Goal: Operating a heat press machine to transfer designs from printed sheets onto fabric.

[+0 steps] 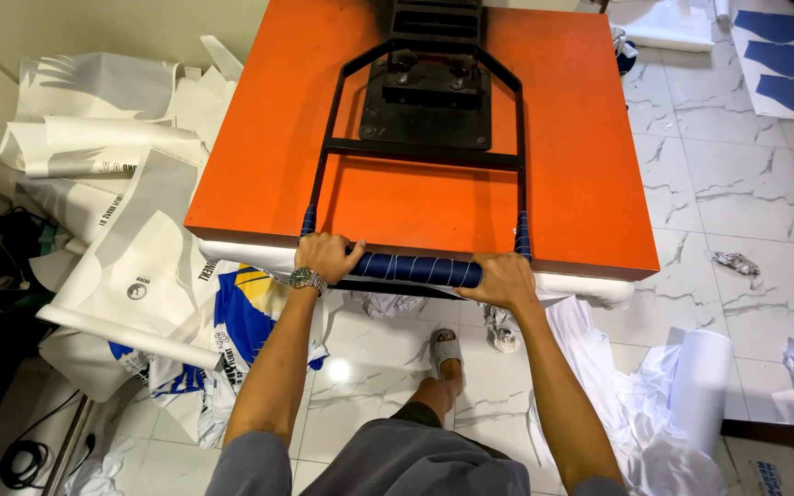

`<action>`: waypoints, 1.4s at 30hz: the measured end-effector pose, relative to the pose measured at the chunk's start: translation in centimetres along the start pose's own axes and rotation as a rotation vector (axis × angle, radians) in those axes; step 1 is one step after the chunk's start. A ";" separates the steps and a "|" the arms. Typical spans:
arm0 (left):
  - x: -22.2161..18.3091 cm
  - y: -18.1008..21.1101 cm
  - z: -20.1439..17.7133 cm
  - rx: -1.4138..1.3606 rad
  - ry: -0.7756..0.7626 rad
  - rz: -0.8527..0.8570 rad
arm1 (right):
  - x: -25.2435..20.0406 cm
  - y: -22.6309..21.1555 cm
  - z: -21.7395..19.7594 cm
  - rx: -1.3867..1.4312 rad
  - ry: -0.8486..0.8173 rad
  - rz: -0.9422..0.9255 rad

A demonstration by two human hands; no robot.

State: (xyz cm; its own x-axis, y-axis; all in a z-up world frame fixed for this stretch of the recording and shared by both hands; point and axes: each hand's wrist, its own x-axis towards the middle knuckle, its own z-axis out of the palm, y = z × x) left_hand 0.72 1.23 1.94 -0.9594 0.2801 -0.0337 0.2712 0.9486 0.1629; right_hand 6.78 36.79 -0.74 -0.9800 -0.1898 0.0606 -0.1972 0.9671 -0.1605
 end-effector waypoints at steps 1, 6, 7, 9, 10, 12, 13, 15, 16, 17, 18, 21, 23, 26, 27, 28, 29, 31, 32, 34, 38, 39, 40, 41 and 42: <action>0.0 0.0 0.0 0.001 0.001 0.000 | -0.1 -0.1 -0.1 0.001 0.005 0.000; 0.0 -0.1 0.0 -0.001 0.000 0.010 | 0.1 0.0 0.0 -0.001 -0.005 0.000; 0.1 -0.1 0.1 -0.001 0.000 0.010 | 0.0 -0.1 -0.3 -0.001 -0.007 -0.002; 0.0 0.1 0.0 -0.001 0.002 0.006 | -0.1 -0.4 -0.6 -0.004 -0.008 0.002; -0.1 0.2 -0.1 0.000 0.003 0.003 | -0.2 -0.5 -0.8 -0.007 -0.008 0.007; -0.1 0.1 -0.1 -0.002 -0.001 -0.001 | -0.1 -0.5 -0.7 -0.006 -0.008 0.009; -0.1 0.2 -0.1 -0.005 -0.005 -0.005 | -0.2 -0.5 -0.6 -0.004 -0.007 0.012; -0.1 0.2 -0.3 -0.008 -0.001 -0.002 | 0.0 -0.3 -0.4 -0.007 -0.018 0.019; -0.2 0.3 -0.4 -0.011 0.002 0.001 | 0.0 -0.3 -0.4 -0.009 -0.029 0.024; -0.1 0.2 -0.4 -0.011 0.003 0.000 | 0.0 -0.2 -0.2 -0.010 -0.028 0.024; -0.1 0.2 -0.3 -0.008 0.001 0.002 | 0.1 -0.1 0.0 -0.006 -0.021 0.022; -0.1 0.2 -0.2 -0.006 0.000 0.003 | 0.0 0.0 0.2 -0.007 -0.013 0.019; 0.0 0.2 -0.2 -0.004 0.002 0.005 | 0.0 -0.1 0.1 -0.011 -0.010 0.019; -0.1 0.2 -0.2 -0.011 0.002 0.006 | 0.0 -0.1 0.1 -0.013 -0.011 0.017; -0.1 0.2 -0.2 -0.012 -0.003 0.007 | 0.0 -0.1 0.2 -0.017 -0.015 0.021; -0.1 0.2 -0.3 -0.012 -0.007 0.009 | 0.0 -0.1 0.2 -0.021 -0.018 0.025; -0.1 0.2 -0.2 -0.012 -0.007 0.008 | 0.0 -0.1 0.2 -0.022 -0.018 0.024; 0.0 0.1 0.0 -0.005 -0.001 0.009 | 0.0 -0.1 0.1 -0.006 0.001 0.011; 0.0 0.1 0.0 -0.005 -0.001 0.009 | 0.0 0.0 0.2 -0.005 0.001 0.011; 0.0 0.0 0.1 -0.005 0.007 0.009 | 0.0 0.1 0.4 -0.011 0.001 0.010; -0.1 0.2 0.0 0.003 0.017 0.005 | -0.1 -0.1 0.0 -0.017 -0.012 0.006; -0.1 0.1 -0.1 0.002 0.010 0.002 | 0.0 0.0 0.1 -0.013 -0.010 0.003; -0.1 0.2 -0.1 0.001 0.003 -0.001 | 0.0 0.1 0.1 -0.009 -0.009 0.001; -0.1 0.1 0.0 0.001 0.002 -0.002 | 0.0 -0.1 0.0 -0.009 -0.010 0.000; -0.1 0.1 0.0 -0.001 0.005 -0.002 | 0.0 -0.2 -0.1 -0.009 -0.015 0.010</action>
State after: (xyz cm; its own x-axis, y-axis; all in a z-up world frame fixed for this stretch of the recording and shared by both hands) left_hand 0.83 1.31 1.93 -0.9603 0.2776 -0.0293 0.2694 0.9491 0.1634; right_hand 6.83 36.66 -0.62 -0.9822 -0.1827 0.0445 -0.1874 0.9705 -0.1519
